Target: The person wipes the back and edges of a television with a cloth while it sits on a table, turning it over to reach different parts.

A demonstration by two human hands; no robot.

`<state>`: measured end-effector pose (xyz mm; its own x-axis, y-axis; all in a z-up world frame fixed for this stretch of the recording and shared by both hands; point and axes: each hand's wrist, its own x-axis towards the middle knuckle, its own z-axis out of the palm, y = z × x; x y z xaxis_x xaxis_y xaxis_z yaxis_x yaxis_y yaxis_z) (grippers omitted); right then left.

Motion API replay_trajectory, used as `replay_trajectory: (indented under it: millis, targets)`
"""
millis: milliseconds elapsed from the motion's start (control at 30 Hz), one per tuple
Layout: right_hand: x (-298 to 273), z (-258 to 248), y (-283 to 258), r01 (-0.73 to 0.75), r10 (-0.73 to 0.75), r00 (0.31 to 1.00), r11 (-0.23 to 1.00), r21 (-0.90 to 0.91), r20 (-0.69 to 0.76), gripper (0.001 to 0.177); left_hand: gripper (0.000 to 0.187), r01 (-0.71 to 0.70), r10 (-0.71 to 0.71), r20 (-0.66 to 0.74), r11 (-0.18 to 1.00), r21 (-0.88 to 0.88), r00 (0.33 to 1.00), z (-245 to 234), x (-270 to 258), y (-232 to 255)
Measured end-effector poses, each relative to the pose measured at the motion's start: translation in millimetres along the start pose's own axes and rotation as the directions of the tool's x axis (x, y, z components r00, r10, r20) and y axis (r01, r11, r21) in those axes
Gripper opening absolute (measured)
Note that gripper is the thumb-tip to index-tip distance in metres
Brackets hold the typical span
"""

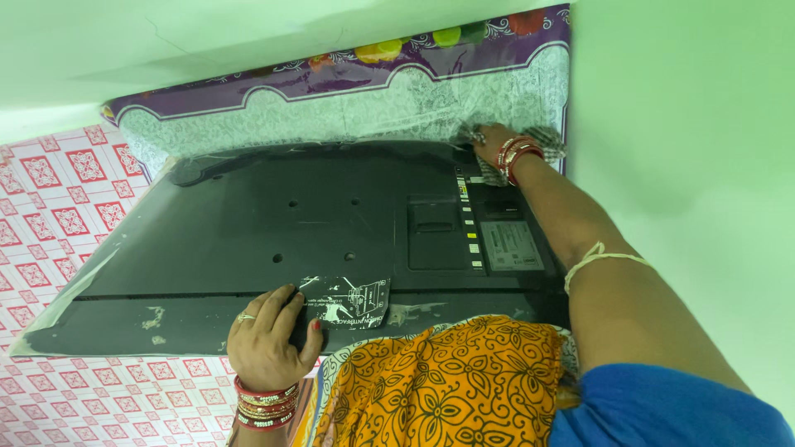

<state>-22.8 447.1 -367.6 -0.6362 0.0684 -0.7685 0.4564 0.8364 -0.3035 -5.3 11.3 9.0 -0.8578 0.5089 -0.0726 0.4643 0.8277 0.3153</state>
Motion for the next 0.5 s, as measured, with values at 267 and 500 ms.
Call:
replay_trajectory:
  millis: [267, 500]
  targets:
    - [-13.6, -0.8, 11.0, -0.135, 0.134, 0.991, 0.984, -0.116, -0.012, 0.044, 0.033, -0.008, 0.009, -0.021, 1.0, 0.008, 1.0, 1.8, -3.0, -2.5]
    - [24.4, 3.5, -48.0, -0.015, 0.015, 1.0, 0.999, -0.03, -0.008, 0.038, 0.034, -0.016, 0.016, -0.031, 1.0, -0.001, 0.999, 2.0, -1.8, -2.6]
